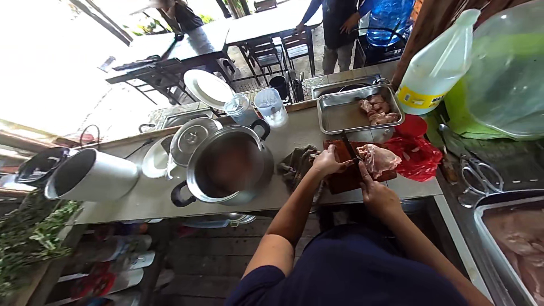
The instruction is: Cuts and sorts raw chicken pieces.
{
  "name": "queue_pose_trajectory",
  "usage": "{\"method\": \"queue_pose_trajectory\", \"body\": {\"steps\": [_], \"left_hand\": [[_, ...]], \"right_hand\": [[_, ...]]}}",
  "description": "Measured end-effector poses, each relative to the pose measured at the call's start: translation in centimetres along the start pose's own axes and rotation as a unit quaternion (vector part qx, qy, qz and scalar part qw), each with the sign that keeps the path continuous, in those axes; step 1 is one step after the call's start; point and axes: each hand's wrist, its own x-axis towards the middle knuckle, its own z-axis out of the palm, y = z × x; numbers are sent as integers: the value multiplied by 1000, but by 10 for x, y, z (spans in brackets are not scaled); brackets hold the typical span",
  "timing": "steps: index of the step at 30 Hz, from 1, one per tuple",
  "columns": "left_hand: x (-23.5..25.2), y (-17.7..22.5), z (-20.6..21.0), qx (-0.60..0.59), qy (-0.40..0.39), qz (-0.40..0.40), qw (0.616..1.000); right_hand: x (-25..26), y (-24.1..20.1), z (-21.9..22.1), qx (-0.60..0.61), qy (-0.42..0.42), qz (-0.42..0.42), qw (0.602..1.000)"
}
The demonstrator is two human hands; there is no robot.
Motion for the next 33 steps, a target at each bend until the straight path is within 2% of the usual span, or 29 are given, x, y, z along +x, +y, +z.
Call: {"method": "queue_pose_trajectory", "body": {"steps": [20,33], "left_hand": [[1,-14,7,-79,26,16,996],[4,-14,9,-71,28,19,997]], "right_hand": [[2,10,-2,32,0,-11,999],[4,9,-1,11,-3,-7,1000]]}}
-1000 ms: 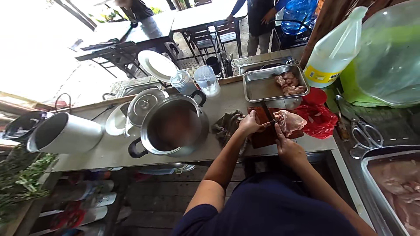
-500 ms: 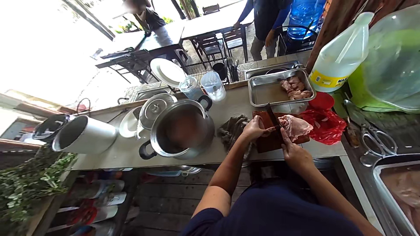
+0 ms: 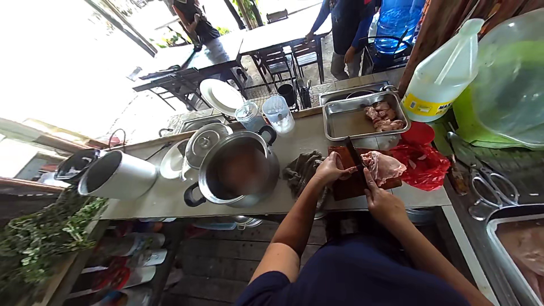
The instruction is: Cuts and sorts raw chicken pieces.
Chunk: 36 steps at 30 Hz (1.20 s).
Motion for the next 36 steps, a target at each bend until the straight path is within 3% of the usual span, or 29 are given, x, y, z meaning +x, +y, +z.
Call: {"method": "queue_pose_trajectory", "body": {"steps": [10,15,17,22,25,30,31,33,36], "left_hand": [[-2,-10,-15,-56,-60,27,996],[7,-24,-4,-109,-11,42,993],[10,-22,0,-109,-5,32,994],[8,-19,1,-135,10,2,991],[9,-20,2,-127,16,-2,992],[8,-16,2,-98,31,-17,995],[8,-16,3,-95,33,-16,995],[7,-15,3,-99,38,-13,994],[3,-13,3,-100,39,-16,994]], "right_hand": [[-3,1,-2,4,2,5,1000],[-1,2,-9,29,-9,-5,1000],[1,10,-10,69,16,-29,997],[2,18,-8,102,177,-106,973],[4,14,-8,80,156,-113,978],[10,5,-11,20,17,-54,998],[8,5,-12,26,40,-62,997],[0,7,-11,61,191,-126,972],[-14,4,-28,112,388,-220,888]]}}
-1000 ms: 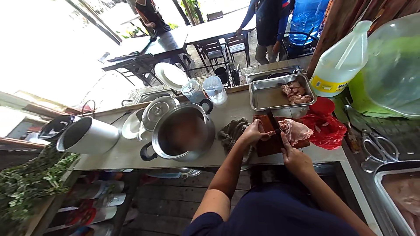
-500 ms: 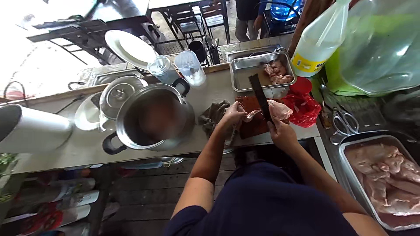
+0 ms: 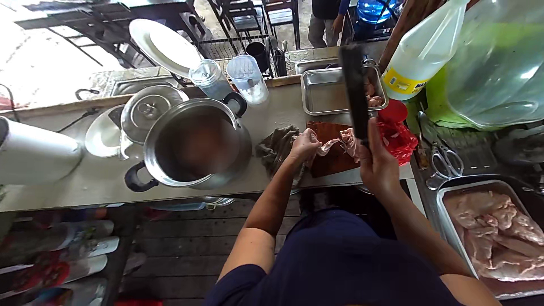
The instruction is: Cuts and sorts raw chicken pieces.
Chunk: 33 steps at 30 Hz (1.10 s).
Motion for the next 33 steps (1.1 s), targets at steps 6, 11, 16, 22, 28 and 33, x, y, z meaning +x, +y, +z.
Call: {"method": "queue_pose_trajectory", "body": {"steps": [6,11,16,22,28,33], "left_hand": [[-1,2,1,19,24,3,1000],[-13,1,7,36,61,7,997],[-9,15,1,53,5,18,998],[-17,36,-4,108,-61,11,992],[-19,36,-7,102,-67,11,992],[-31,28,-31,93,-66,37,993]], "right_hand": [[-18,6,13,-65,-281,147,946],[-23,-1,-2,-139,-457,200,856],[-31,-7,0,-173,-431,174,868],[32,-23,40,-166,-451,196,855],[47,-19,50,-167,-444,193,859],[46,-5,45,-136,-439,219,861]]}}
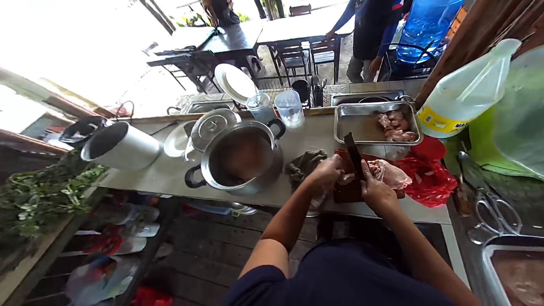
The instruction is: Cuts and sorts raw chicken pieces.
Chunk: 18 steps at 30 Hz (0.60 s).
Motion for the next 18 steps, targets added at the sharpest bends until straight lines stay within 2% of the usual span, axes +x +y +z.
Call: {"method": "queue_pose_trajectory", "body": {"steps": [5,9,14,16,18], "left_hand": [[-34,-15,-33,12,111,23,993],[-79,-28,-71,68,253,36,964],[-125,-57,-133,122,374,-109,913],[-125,-81,-154,145,409,-159,887],[-122,-88,-161,151,444,-222,855]], "right_hand": [[-3,-5,6,-43,13,-11,999],[-5,-3,10,-41,17,-16,999],[1,8,16,12,29,-31,999],[7,23,20,104,44,-53,992],[9,40,23,230,73,-79,967]]}}
